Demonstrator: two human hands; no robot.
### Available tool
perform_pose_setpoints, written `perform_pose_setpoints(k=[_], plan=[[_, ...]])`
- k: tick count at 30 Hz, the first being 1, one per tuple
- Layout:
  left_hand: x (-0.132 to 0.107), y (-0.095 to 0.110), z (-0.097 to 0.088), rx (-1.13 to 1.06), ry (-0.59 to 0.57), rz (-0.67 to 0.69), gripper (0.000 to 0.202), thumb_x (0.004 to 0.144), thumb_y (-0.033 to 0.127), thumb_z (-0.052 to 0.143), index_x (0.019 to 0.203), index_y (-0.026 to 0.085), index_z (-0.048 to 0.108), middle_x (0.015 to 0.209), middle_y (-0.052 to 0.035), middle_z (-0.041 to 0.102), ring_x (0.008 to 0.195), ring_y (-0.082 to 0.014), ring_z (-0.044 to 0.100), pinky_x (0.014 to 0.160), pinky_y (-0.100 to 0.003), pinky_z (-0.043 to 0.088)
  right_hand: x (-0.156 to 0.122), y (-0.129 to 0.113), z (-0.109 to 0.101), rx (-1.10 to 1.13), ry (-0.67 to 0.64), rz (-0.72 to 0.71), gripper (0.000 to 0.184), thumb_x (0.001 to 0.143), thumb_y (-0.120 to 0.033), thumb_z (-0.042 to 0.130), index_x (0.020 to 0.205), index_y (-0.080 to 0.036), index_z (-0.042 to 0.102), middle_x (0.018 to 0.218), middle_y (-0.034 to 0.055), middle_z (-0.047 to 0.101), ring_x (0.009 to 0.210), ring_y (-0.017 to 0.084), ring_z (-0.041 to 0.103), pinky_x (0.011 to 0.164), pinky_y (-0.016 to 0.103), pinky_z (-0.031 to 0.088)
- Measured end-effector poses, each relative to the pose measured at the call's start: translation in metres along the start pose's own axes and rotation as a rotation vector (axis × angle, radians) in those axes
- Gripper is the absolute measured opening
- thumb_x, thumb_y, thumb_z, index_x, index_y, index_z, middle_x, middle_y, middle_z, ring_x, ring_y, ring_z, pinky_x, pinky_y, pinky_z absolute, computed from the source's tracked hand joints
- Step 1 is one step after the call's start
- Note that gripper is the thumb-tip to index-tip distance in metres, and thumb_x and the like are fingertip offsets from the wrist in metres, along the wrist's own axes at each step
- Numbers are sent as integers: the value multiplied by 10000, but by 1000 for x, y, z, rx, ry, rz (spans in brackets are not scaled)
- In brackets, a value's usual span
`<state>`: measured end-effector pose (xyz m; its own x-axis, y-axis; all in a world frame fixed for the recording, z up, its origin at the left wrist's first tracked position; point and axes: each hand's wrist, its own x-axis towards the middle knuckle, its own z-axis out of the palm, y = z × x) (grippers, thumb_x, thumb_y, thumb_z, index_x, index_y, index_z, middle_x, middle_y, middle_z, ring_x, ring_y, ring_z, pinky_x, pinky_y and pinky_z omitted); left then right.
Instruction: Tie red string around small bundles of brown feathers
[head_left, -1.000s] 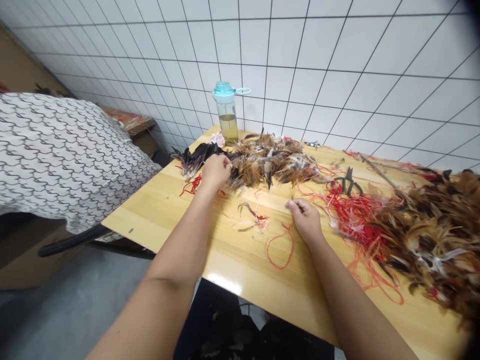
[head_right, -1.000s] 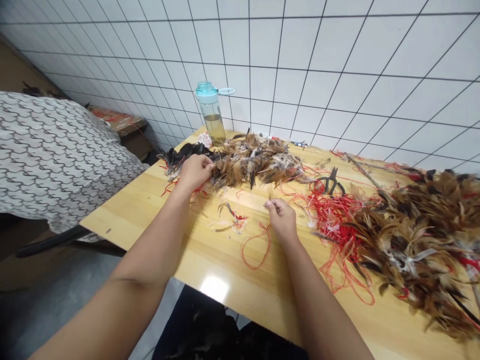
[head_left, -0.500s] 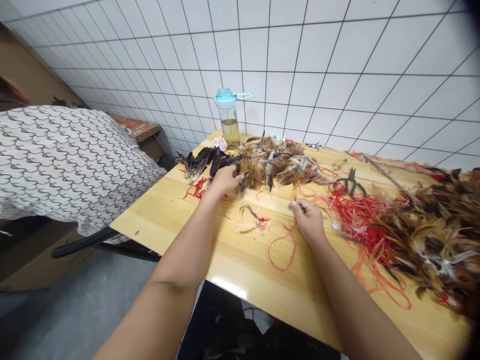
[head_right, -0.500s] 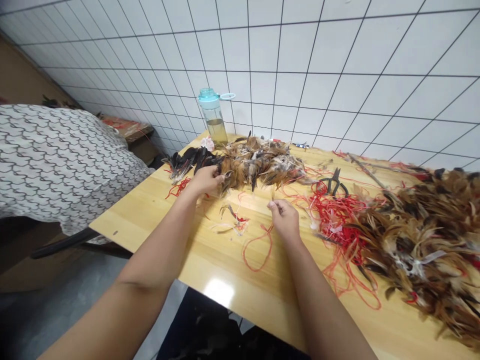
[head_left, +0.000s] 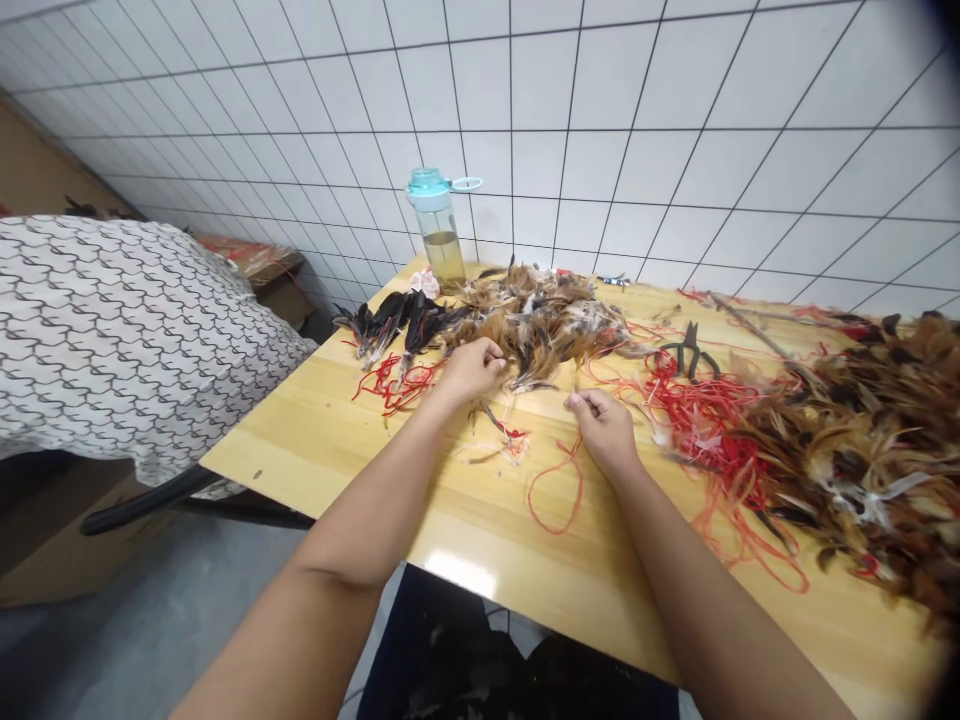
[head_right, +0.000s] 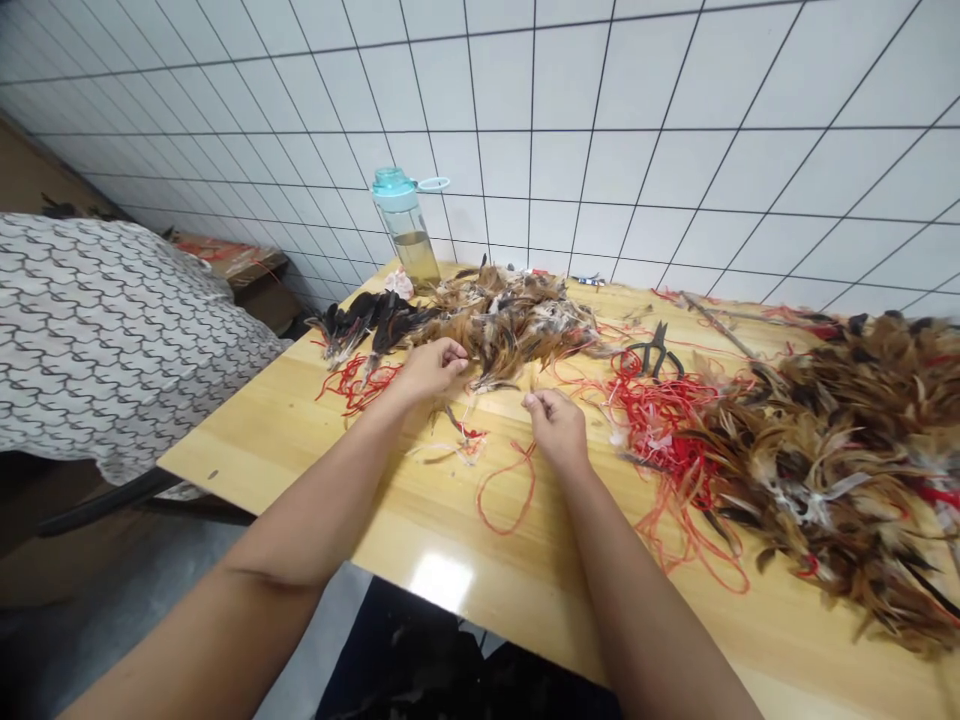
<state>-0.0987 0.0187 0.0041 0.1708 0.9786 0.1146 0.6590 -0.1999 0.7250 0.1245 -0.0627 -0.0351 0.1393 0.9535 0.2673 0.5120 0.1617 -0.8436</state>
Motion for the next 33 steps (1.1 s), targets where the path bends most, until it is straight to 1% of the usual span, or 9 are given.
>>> perform_pose_setpoints(k=[3,6,9,15,18,21,24,26,33], plan=[[-1,4,-9,219,114,57,77,814,230,564,831,180,620,830,-42,670,711,-148,545,684,-279,380,0,-1,0,2,2,14,265,818,-399,521,723,-204,673,664,32,636,634,177,548,625,305,411],[-7,14,-16,263,-9,86,146,821,303,573,747,186,616,745,-31,655,685,-155,545,655,-280,360,0,-1,0,8,3,18,258,816,-395,523,724,-205,672,674,34,640,643,180,549,624,304,410],[-15,24,-10,241,-173,116,119,788,307,616,768,190,627,765,-24,652,697,-154,560,651,-268,374,0,-2,-1,10,0,13,250,816,-390,528,723,-207,671,671,28,641,648,179,551,622,301,409],[-22,30,13,454,-196,127,149,772,263,638,898,183,630,929,-80,630,811,-204,588,734,-303,419,1,0,1,0,3,13,264,815,-402,525,716,-205,670,682,33,649,628,174,545,622,307,407],[-18,27,15,412,-163,129,81,801,223,572,836,177,628,889,-79,636,821,-203,586,748,-302,417,1,0,1,-4,-5,5,269,819,-402,517,713,-206,667,697,40,654,641,178,553,633,310,410],[-15,24,13,180,-137,128,112,816,259,548,816,173,620,809,-42,643,745,-166,558,692,-274,398,0,0,1,-20,-9,-2,267,819,-398,515,712,-206,666,685,40,645,628,175,541,626,308,406],[-14,22,15,-89,-176,102,177,827,321,541,817,164,621,768,-18,645,689,-137,537,646,-249,386,-1,-1,1,-40,-11,-12,260,820,-391,513,706,-212,663,684,37,644,630,176,535,627,305,403],[-14,20,17,-151,-193,91,188,827,327,541,815,161,627,766,-18,653,693,-136,549,652,-248,392,-2,-2,1,-53,-16,-14,263,823,-393,510,706,-214,663,679,36,637,631,177,534,632,305,401],[-15,21,13,206,-2,203,129,827,212,528,828,169,649,866,-62,660,840,-181,577,784,-300,415,-2,-1,1,-68,-22,-16,272,844,-386,507,712,-209,667,633,22,597,632,174,525,626,297,388]])
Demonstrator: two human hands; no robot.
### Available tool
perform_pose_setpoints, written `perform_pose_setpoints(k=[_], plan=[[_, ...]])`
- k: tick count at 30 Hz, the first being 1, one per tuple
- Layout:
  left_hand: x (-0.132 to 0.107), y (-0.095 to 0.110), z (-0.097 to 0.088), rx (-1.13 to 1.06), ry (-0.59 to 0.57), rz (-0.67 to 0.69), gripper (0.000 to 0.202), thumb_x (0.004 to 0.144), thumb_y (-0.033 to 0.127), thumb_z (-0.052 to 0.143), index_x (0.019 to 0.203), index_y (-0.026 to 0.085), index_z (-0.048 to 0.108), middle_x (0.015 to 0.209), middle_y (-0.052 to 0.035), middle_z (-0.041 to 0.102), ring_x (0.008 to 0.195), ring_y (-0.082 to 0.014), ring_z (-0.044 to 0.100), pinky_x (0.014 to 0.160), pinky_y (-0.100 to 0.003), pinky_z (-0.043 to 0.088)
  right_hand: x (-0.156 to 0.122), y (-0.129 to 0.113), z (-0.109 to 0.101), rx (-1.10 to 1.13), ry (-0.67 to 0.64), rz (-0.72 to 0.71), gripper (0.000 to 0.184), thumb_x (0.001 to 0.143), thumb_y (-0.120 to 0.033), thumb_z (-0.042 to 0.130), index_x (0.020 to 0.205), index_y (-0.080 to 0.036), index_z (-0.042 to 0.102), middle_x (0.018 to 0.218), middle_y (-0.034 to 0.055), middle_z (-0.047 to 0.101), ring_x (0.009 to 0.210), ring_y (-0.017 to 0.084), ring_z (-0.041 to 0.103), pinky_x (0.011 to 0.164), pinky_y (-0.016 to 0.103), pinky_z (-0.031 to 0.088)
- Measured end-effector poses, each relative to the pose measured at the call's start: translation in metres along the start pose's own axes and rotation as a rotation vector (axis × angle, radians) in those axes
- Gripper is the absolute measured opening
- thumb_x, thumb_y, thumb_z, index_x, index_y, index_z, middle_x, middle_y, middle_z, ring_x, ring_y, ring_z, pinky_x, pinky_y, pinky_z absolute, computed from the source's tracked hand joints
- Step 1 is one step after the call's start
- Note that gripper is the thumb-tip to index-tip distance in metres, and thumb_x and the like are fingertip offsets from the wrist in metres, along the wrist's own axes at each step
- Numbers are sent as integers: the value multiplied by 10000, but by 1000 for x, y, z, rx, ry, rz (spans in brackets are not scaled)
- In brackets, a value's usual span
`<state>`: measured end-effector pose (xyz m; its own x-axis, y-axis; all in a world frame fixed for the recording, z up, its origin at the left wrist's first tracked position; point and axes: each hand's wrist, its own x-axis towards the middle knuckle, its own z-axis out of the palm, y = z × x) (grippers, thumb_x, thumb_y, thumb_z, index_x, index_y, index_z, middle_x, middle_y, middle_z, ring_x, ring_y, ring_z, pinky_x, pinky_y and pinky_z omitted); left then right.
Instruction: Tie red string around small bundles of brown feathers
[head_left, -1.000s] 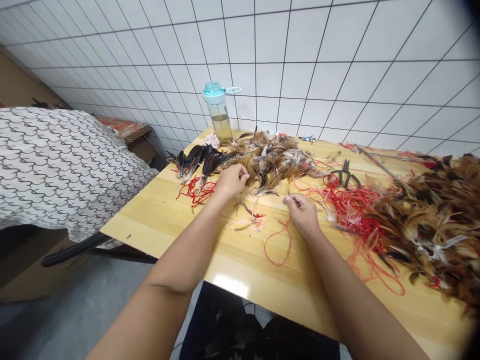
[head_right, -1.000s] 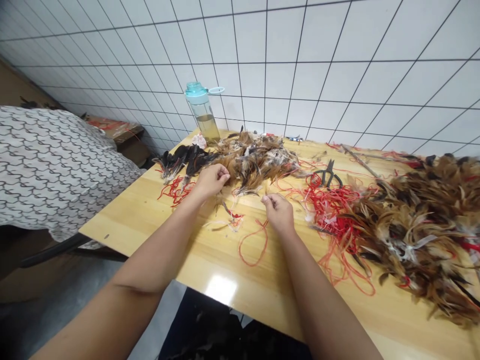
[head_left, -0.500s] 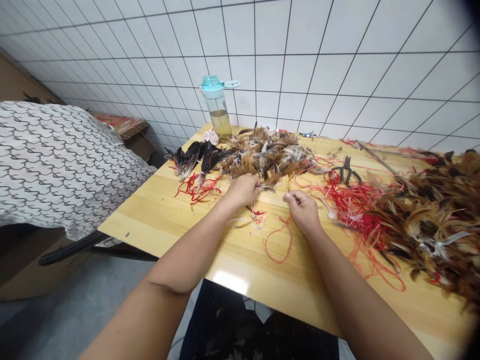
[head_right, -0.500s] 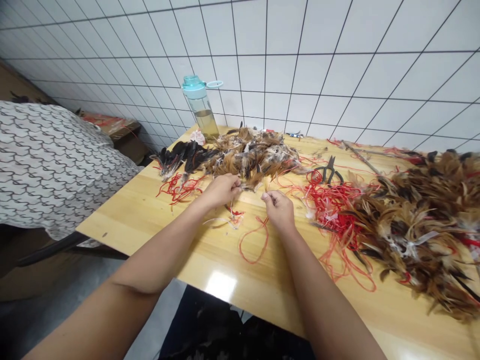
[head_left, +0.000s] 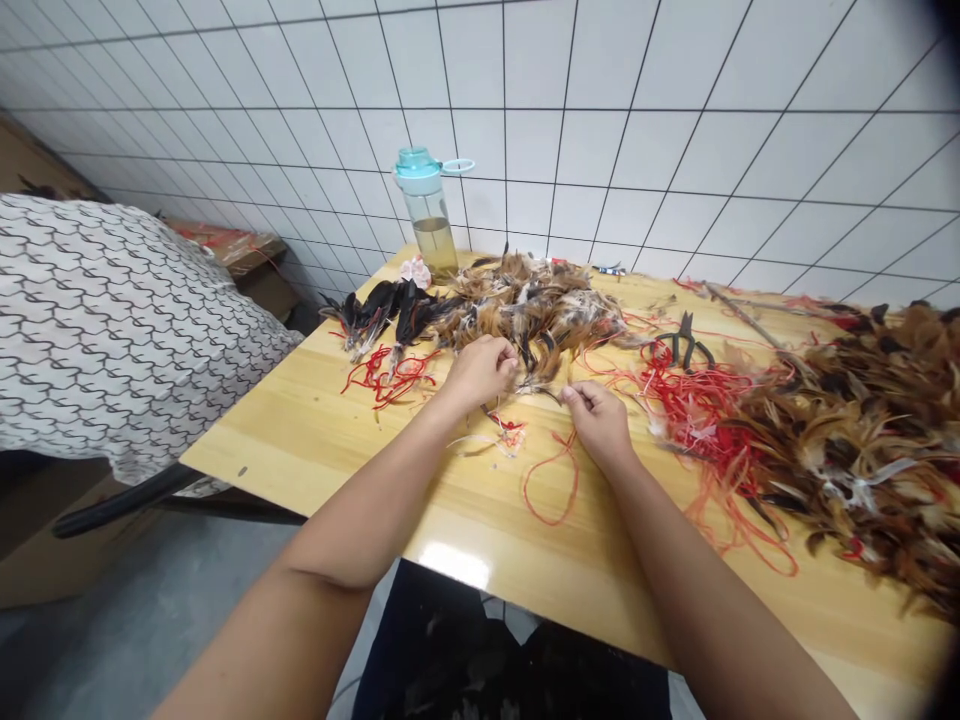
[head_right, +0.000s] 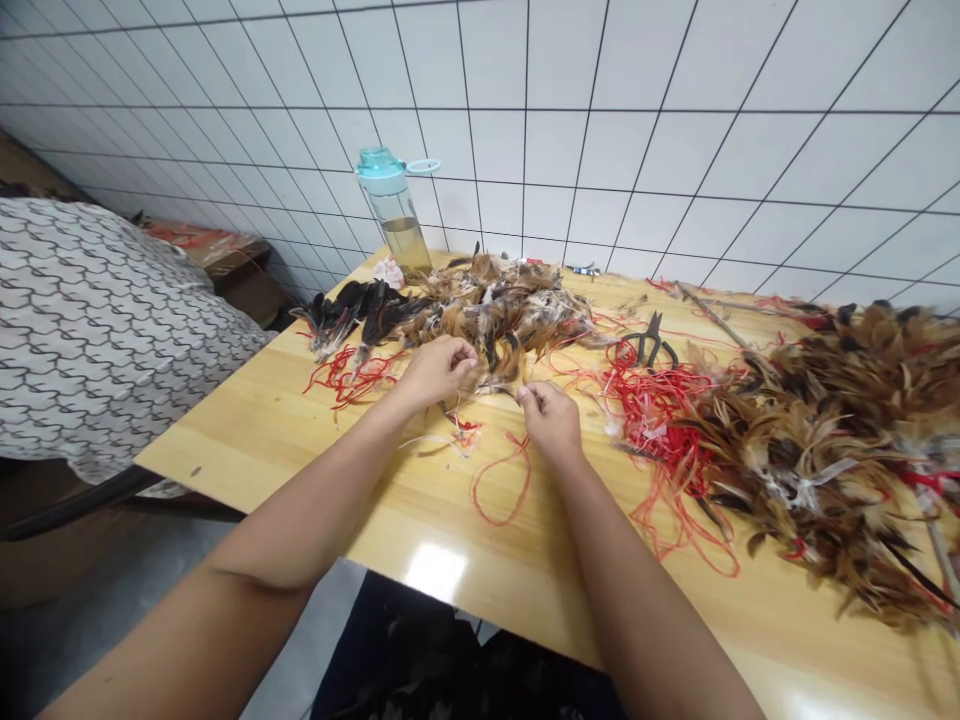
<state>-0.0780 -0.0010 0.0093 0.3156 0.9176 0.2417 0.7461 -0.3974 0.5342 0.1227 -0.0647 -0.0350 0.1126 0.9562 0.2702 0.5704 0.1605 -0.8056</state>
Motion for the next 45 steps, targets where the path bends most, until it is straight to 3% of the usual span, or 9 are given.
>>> perform_pose_setpoints(k=[5,12,15,18,21,23,28,35,45], plan=[[-3,10,-6,7,-113,81,124,816,277,593,837,176,662,867,-43,637,807,-161,588,765,-280,446,0,0,1,-2,-1,-7,269,849,-366,509,719,-193,669,618,11,577,617,156,504,601,279,370],[-9,20,9,240,-221,101,140,814,228,574,901,155,656,930,-91,634,906,-230,586,815,-339,443,1,0,0,-9,1,-14,269,840,-365,507,731,-185,675,658,24,607,606,151,499,609,281,371],[-5,16,10,77,-177,54,99,809,199,548,816,156,638,834,-52,609,816,-184,555,768,-307,420,0,1,1,-9,3,-19,267,837,-368,510,726,-188,673,654,24,606,612,155,509,612,281,374],[-3,14,10,-356,-155,-64,113,788,267,587,761,157,590,711,8,552,678,-122,488,673,-255,381,0,1,1,3,6,-12,260,834,-369,517,719,-192,670,654,23,610,621,158,523,616,281,382],[-5,18,12,-839,-221,-167,219,755,349,644,749,152,547,669,30,535,594,-82,440,611,-223,341,1,1,1,42,10,1,263,831,-375,518,722,-191,671,672,29,629,633,162,540,627,283,399],[-7,23,15,-1002,-279,-208,284,709,375,700,730,150,527,662,27,547,563,-68,423,584,-215,319,1,2,1,82,16,13,268,831,-385,519,730,-190,675,696,35,650,647,165,553,637,287,413],[-12,29,24,-1016,-348,-213,343,669,392,747,712,148,510,654,26,538,579,-66,426,578,-208,310,2,2,3,114,16,8,251,811,-380,542,720,-193,683,701,37,656,657,169,564,649,293,425],[-13,28,33,-915,-267,-165,275,691,353,698,713,157,506,632,53,443,602,-75,385,578,-215,269,3,2,3,164,-26,19,293,775,-438,573,609,-196,562,575,-20,475,556,126,424,547,267,334],[-13,30,29,-1029,-296,-200,293,655,356,748,765,130,597,697,23,549,658,-85,467,646,-222,343,2,3,4,192,-22,143,314,735,-472,589,601,-205,492,567,-34,423,543,113,360,524,263,291]])
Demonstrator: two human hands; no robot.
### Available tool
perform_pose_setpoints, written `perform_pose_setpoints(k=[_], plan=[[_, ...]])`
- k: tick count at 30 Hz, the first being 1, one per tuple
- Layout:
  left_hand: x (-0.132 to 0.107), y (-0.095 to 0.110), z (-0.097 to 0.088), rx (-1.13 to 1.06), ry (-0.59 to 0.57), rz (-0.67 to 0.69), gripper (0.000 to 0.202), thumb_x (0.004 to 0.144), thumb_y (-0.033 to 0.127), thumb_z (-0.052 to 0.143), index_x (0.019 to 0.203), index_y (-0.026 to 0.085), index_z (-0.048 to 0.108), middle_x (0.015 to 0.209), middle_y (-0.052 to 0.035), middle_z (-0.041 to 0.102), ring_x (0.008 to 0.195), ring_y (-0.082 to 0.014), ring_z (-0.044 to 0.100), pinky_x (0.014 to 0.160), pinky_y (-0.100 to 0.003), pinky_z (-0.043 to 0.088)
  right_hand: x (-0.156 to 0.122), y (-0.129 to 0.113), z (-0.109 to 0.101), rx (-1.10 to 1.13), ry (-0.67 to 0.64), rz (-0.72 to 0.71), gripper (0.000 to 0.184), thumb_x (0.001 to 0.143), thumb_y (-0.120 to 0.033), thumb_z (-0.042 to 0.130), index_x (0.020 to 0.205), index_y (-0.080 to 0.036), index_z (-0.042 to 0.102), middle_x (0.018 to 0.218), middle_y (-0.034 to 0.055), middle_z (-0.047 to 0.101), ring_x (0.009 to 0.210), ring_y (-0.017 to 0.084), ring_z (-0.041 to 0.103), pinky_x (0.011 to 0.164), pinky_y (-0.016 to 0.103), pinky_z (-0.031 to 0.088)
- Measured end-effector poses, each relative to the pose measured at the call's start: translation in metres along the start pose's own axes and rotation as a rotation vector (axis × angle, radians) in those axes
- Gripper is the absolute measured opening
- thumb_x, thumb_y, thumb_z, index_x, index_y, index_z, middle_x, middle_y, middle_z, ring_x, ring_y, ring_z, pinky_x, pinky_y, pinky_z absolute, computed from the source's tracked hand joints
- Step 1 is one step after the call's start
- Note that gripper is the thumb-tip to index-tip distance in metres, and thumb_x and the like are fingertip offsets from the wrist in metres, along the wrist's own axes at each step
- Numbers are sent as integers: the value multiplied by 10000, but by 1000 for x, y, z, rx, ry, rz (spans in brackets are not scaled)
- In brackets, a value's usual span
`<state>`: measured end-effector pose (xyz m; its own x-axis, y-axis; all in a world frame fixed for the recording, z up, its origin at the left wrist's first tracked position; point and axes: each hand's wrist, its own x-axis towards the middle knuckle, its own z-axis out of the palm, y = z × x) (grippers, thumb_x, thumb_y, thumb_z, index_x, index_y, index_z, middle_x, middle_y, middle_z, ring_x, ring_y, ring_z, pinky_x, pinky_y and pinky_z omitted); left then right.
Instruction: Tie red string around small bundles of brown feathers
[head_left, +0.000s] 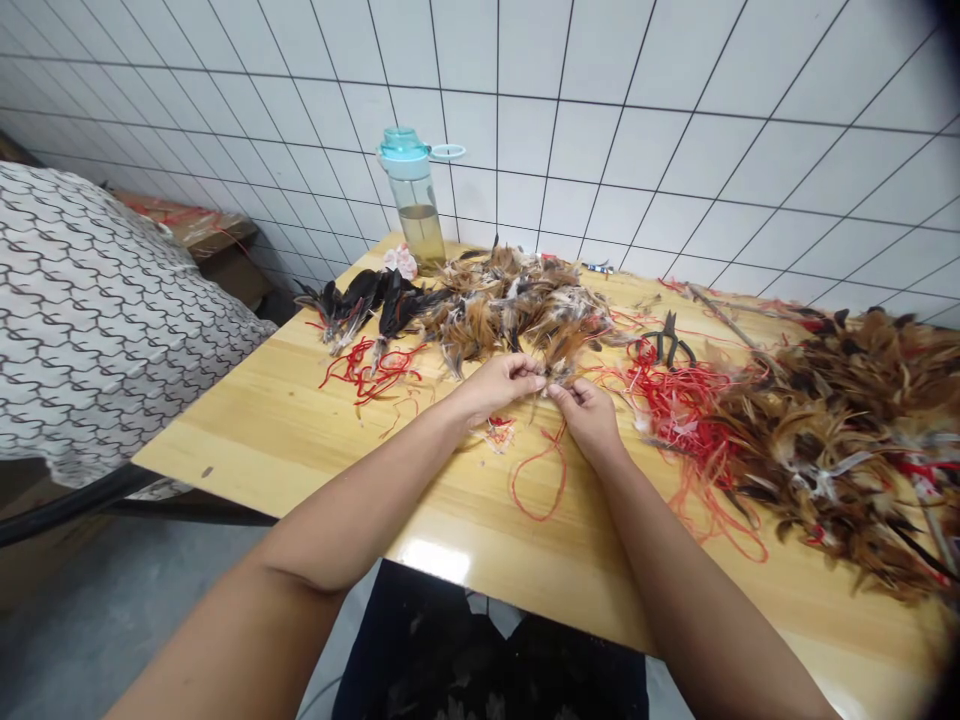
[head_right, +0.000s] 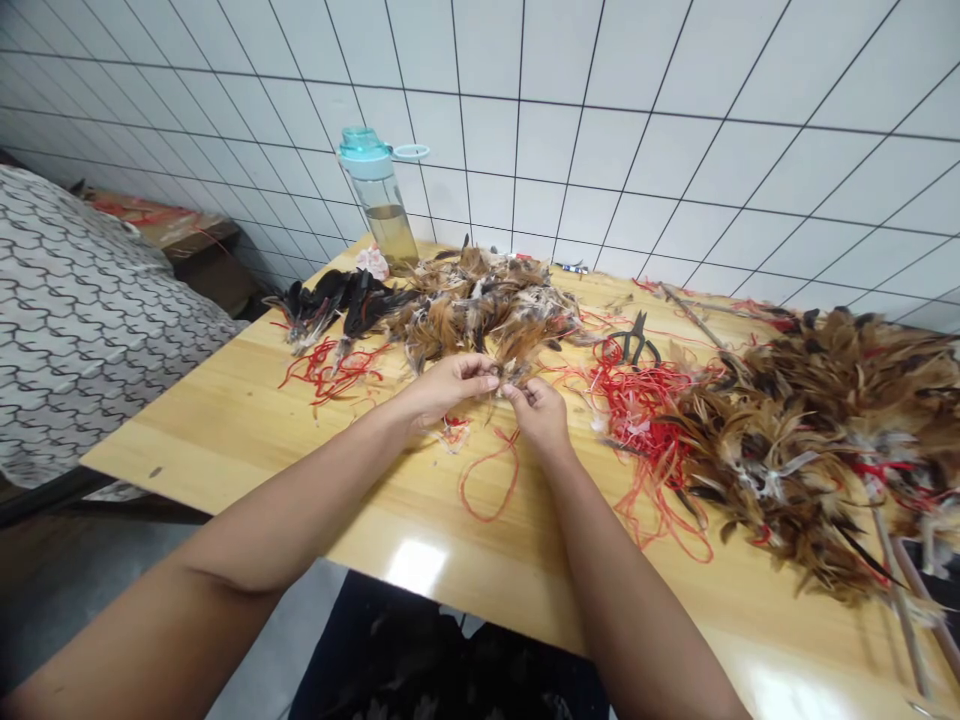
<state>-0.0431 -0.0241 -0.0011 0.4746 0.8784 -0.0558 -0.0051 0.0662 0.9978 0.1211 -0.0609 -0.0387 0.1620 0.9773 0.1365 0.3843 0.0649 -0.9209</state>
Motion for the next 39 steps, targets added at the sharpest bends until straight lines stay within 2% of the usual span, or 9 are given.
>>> perform_pose_setpoints(k=[6,12,17,23,28,33,39], plan=[[0,2,-1,46,43,24,237,680,328,727,759,125,636,725,7,605,699,-96,510,698,-229,371,-1,-3,-1,-19,1,-18,332,732,-485,573,580,-212,460,539,-47,370,522,106,325,508,261,271],[1,0,-1,78,-9,18,210,733,302,687,698,139,560,578,43,502,551,-63,443,559,-196,330,-3,-3,0,-106,11,-102,319,754,-438,574,566,-216,443,542,-38,401,538,114,360,516,258,298],[1,1,0,-10,-3,-56,209,749,267,689,684,135,540,585,22,551,524,-53,479,552,-190,385,-3,-3,0,-138,29,-132,333,769,-443,555,562,-222,417,544,-37,395,539,119,370,533,262,308],[4,-3,0,119,8,-58,126,757,194,656,685,123,582,592,5,588,532,-69,519,574,-208,414,-2,-4,0,-218,37,-154,327,772,-408,548,550,-228,388,559,-29,416,541,128,389,555,278,318],[2,0,-1,255,-26,3,158,740,256,676,673,131,606,571,13,590,544,-83,511,560,-206,365,-2,-2,1,-290,38,-204,317,799,-344,555,552,-227,395,592,-7,466,587,147,441,583,291,343],[2,1,0,338,3,24,174,728,265,663,625,143,593,539,28,561,530,-88,484,535,-209,335,-5,0,2,-336,6,-283,321,847,-313,516,551,-229,424,652,31,526,657,175,497,637,313,381],[8,-6,-1,255,4,73,130,713,255,659,700,127,642,580,27,579,548,-85,501,569,-213,380,-4,2,3,-318,7,-260,332,844,-323,518,531,-231,459,633,33,533,657,181,509,653,316,409]])
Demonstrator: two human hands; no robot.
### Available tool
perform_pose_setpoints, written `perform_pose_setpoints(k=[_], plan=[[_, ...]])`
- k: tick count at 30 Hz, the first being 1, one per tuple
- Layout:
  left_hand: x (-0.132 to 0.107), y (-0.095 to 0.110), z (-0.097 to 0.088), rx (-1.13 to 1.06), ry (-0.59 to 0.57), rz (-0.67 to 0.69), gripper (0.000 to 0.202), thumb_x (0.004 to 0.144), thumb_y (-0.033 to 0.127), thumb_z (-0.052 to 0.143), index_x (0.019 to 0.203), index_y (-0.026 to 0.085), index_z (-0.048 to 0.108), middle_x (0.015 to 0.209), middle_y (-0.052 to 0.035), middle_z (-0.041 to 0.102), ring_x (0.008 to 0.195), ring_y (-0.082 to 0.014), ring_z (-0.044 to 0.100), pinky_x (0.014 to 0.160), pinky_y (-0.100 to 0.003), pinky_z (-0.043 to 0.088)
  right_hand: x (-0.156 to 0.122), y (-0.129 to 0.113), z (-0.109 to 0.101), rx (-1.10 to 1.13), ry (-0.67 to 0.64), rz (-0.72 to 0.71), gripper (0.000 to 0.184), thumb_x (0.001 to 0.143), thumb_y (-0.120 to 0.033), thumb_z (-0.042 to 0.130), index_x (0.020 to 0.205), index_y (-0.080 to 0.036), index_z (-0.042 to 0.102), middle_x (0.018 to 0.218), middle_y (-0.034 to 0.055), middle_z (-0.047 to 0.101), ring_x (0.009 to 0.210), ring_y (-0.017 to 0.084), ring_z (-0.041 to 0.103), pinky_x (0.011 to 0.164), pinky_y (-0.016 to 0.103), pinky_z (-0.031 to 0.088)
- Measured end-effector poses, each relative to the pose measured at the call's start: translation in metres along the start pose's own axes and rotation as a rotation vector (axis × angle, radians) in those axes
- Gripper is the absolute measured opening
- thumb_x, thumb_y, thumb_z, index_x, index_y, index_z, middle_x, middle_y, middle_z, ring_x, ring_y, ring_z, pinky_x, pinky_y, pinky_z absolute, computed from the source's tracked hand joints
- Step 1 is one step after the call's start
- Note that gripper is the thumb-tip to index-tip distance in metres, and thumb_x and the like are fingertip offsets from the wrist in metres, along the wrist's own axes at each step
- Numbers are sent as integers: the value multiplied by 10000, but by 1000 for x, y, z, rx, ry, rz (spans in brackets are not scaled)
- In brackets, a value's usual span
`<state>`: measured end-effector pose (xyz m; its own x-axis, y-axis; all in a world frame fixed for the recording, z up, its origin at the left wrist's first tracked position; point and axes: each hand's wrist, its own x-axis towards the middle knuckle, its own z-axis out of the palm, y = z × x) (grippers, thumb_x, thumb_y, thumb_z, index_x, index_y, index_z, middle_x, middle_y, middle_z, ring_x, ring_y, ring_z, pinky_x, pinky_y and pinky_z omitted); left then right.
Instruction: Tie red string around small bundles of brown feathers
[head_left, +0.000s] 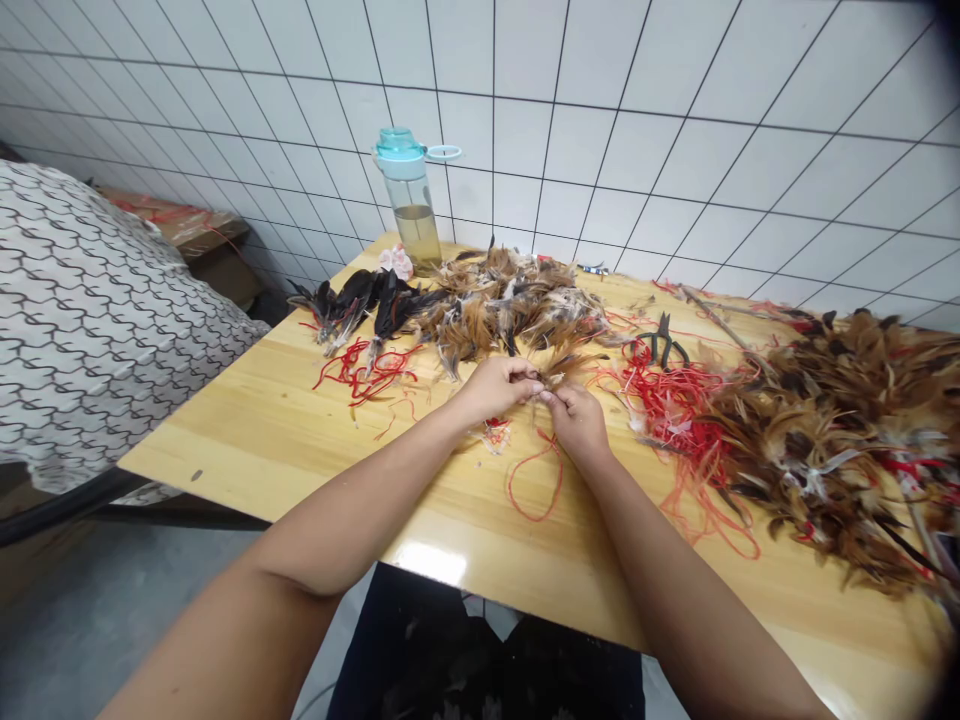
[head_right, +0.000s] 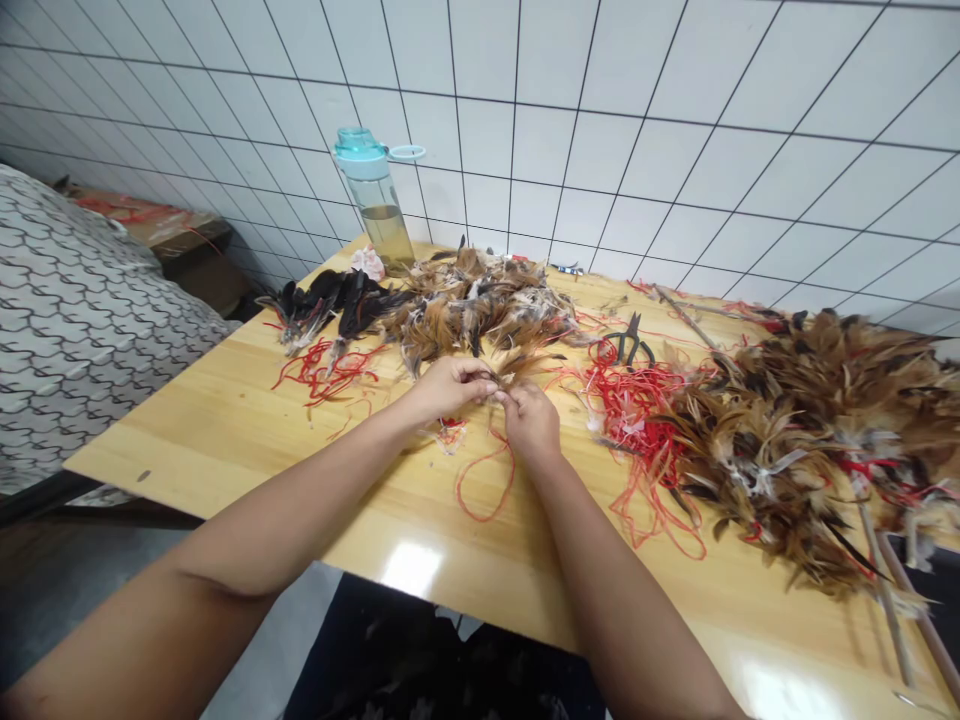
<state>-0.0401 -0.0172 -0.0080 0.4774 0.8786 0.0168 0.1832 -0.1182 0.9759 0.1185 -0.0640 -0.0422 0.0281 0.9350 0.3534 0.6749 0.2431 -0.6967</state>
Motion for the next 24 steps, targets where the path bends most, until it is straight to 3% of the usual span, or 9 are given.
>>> perform_pose_setpoints(k=[6,15,20,24], plan=[[0,1,7,-185,40,-29,170,694,178,658,849,136,603,641,38,589,545,-83,541,587,-223,442,3,1,-1,86,20,45,325,828,-350,488,528,-229,454,616,22,519,629,168,499,644,305,406],[-4,-5,9,-12,66,94,233,749,149,618,972,175,556,728,30,601,645,-87,574,659,-215,441,4,1,-2,8,21,52,309,843,-355,482,561,-234,442,644,28,530,655,179,502,641,304,395],[-3,-3,6,93,188,143,269,747,98,585,1001,179,548,863,1,607,779,-100,570,759,-229,448,4,-1,-3,-6,-3,42,291,839,-342,464,578,-238,391,647,19,509,655,177,484,623,295,371],[-4,5,0,128,360,214,274,763,71,531,1019,163,558,981,-46,594,841,-109,558,796,-236,451,4,-1,-3,11,14,64,295,841,-343,463,578,-237,380,640,19,509,645,177,486,633,299,371]])
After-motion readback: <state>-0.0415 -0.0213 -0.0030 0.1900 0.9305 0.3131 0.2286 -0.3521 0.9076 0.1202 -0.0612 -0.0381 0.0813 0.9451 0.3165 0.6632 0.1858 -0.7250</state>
